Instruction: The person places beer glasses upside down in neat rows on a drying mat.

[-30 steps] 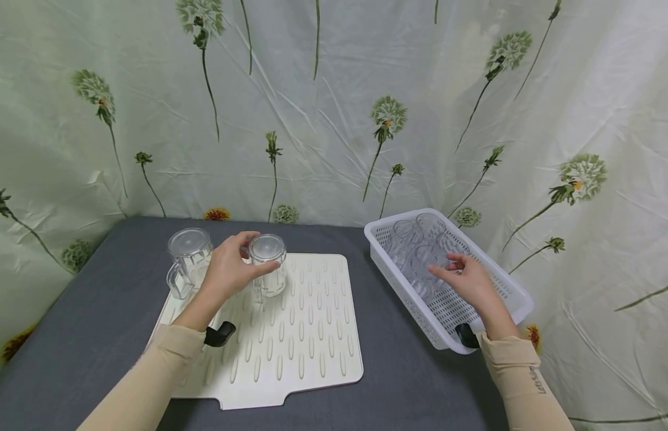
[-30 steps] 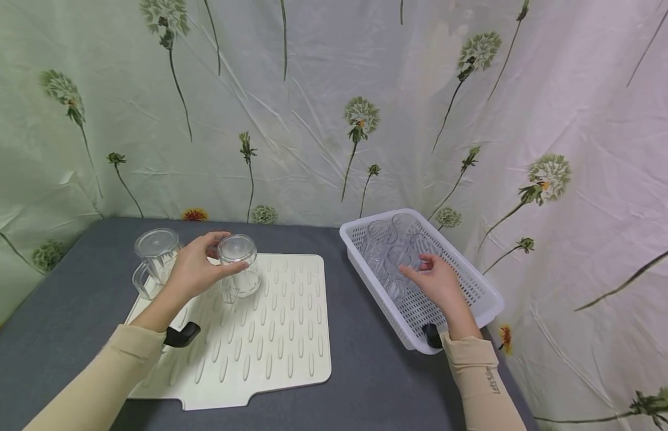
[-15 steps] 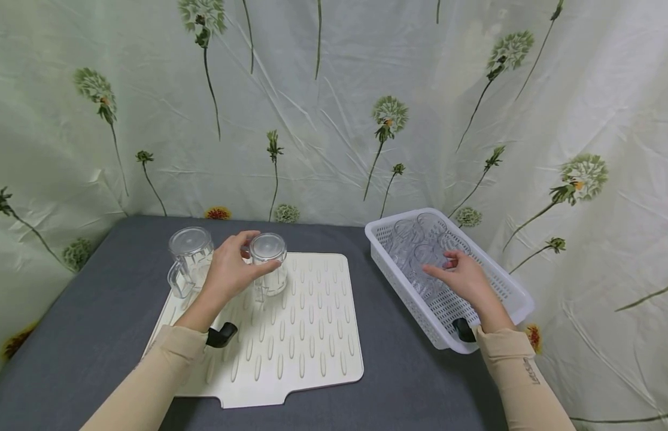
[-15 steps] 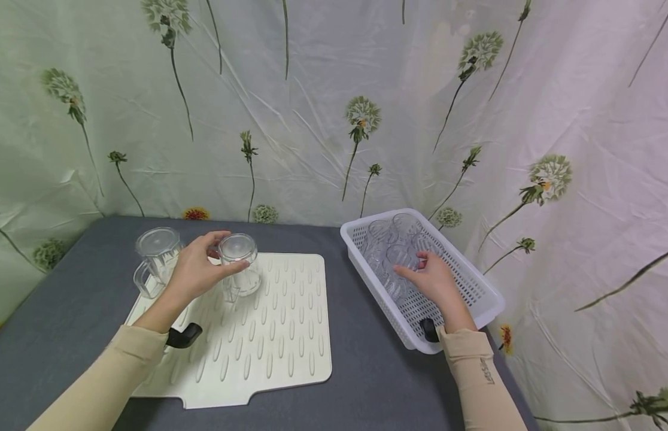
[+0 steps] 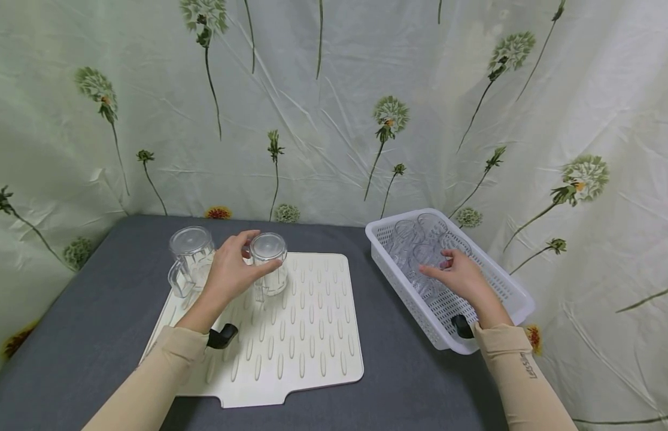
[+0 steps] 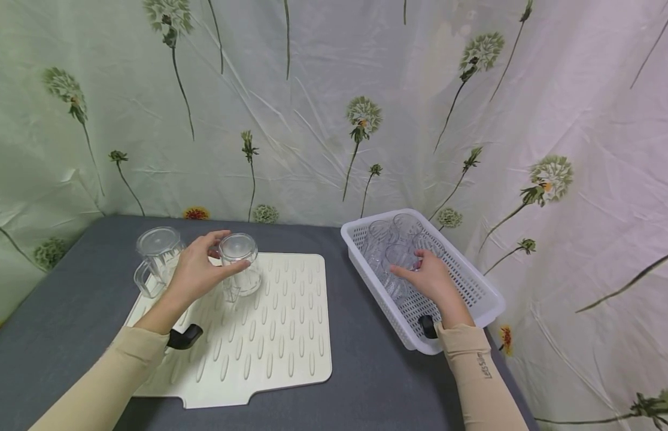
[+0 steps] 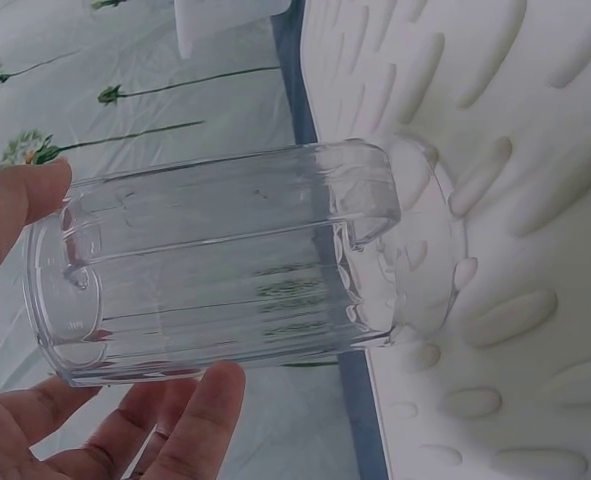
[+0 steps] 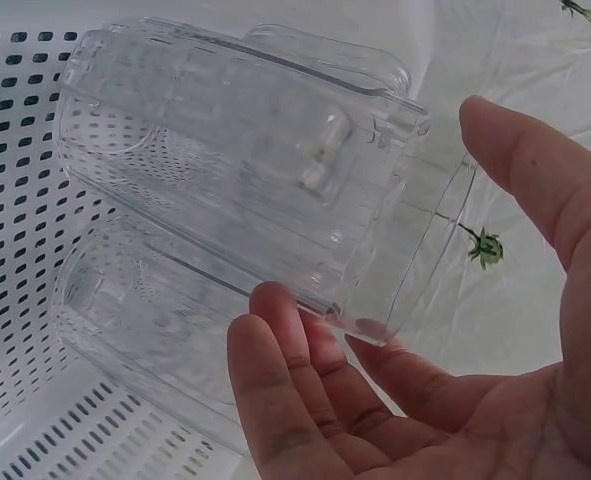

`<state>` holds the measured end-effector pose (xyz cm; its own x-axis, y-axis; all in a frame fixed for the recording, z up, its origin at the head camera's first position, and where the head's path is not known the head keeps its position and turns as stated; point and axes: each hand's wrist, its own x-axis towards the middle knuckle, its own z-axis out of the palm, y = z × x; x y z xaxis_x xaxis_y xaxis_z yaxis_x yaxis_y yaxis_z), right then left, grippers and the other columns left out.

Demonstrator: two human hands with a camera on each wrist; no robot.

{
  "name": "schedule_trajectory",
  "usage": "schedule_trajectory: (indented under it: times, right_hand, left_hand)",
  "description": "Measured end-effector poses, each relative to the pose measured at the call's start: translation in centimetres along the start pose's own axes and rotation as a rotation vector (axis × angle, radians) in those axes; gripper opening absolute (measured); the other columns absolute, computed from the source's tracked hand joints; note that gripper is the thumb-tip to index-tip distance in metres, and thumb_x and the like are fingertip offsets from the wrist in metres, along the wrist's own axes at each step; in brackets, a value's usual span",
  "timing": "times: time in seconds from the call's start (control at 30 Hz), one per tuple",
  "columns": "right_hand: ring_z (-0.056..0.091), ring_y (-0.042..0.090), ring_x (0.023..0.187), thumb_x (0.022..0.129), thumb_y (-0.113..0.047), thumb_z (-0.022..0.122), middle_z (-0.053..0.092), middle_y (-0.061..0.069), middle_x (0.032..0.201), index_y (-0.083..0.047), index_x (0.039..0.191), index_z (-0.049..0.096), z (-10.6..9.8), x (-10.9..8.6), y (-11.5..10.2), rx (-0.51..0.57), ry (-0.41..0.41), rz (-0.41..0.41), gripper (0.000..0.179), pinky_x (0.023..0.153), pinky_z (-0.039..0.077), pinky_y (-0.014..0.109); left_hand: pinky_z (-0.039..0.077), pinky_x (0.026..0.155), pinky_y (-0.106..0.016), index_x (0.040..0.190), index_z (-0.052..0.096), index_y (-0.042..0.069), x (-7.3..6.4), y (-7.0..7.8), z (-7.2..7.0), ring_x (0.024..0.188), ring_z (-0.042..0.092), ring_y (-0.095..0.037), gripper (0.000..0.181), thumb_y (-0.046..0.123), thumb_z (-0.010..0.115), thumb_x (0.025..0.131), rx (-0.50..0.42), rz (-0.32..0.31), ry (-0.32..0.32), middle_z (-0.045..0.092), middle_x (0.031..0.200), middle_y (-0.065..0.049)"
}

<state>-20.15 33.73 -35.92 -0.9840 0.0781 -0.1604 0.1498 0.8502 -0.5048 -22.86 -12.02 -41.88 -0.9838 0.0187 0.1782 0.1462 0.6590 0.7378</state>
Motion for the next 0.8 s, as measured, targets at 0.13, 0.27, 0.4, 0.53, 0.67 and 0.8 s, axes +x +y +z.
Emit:
schedule_trajectory:
  times: [0.13,0.27,0.4,0.53,0.67,0.8]
  right_hand:
    - [0.062,0.045,0.122,0.100,-0.052,0.071,0.056,0.037,0.144,0.013,0.159,0.034,0.00,0.35,-0.32,-0.015,-0.006,-0.007,0.096,0.093,0.058,0.052]
    - [0.061,0.045,0.122,0.099,-0.053,0.072,0.057,0.037,0.142,0.014,0.159,0.033,0.03,0.64,-0.58,-0.028,-0.007,-0.012,0.098,0.094,0.057,0.052]
    - [0.062,0.045,0.121,0.099,-0.055,0.071,0.057,0.037,0.141,0.014,0.158,0.033,0.01,0.69,-0.77,-0.047,-0.014,-0.006,0.099,0.093,0.057,0.052]
    - [0.062,0.045,0.120,0.099,-0.056,0.071,0.057,0.037,0.141,0.014,0.159,0.032,-0.01,0.66,-0.89,-0.055,-0.018,-0.004,0.100,0.091,0.057,0.050]
    - [0.061,0.046,0.122,0.099,-0.055,0.070,0.056,0.038,0.142,0.014,0.159,0.032,-0.03,0.64,-0.90,-0.058,-0.018,-0.005,0.099,0.092,0.057,0.051]
    - [0.060,0.048,0.124,0.100,-0.054,0.070,0.055,0.039,0.142,0.016,0.158,0.032,-0.06,0.57,-0.89,-0.060,-0.018,-0.008,0.098,0.094,0.057,0.053]
  left_hand:
    - [0.055,0.089,-0.050,0.156,0.052,0.011,-0.11,0.04,-0.04,0.115,0.063,-0.038,0.087,0.048,0.088,0.087,0.000,-0.001,0.005,0.062,0.135,-0.021]
    - [0.054,0.089,-0.052,0.157,0.052,0.010,-0.27,0.13,-0.07,0.115,0.062,-0.038,0.087,0.047,0.088,0.087,0.000,0.002,0.011,0.061,0.135,-0.021]
    - [0.055,0.091,-0.054,0.157,0.052,0.010,-0.43,0.23,-0.11,0.117,0.062,-0.039,0.087,0.045,0.089,0.087,-0.004,0.005,0.016,0.061,0.135,-0.021]
    - [0.055,0.093,-0.055,0.157,0.051,0.010,-0.59,0.33,-0.14,0.118,0.063,-0.040,0.087,0.045,0.089,0.087,-0.003,0.005,0.015,0.060,0.136,-0.022]
    - [0.056,0.094,-0.056,0.157,0.051,0.011,-0.72,0.33,-0.16,0.120,0.063,-0.041,0.086,0.045,0.088,0.087,-0.006,0.005,0.016,0.059,0.138,-0.021]
    - [0.056,0.094,-0.056,0.157,0.051,0.011,-0.84,0.34,-0.21,0.120,0.063,-0.040,0.085,0.044,0.088,0.088,-0.012,0.011,0.020,0.059,0.140,-0.022]
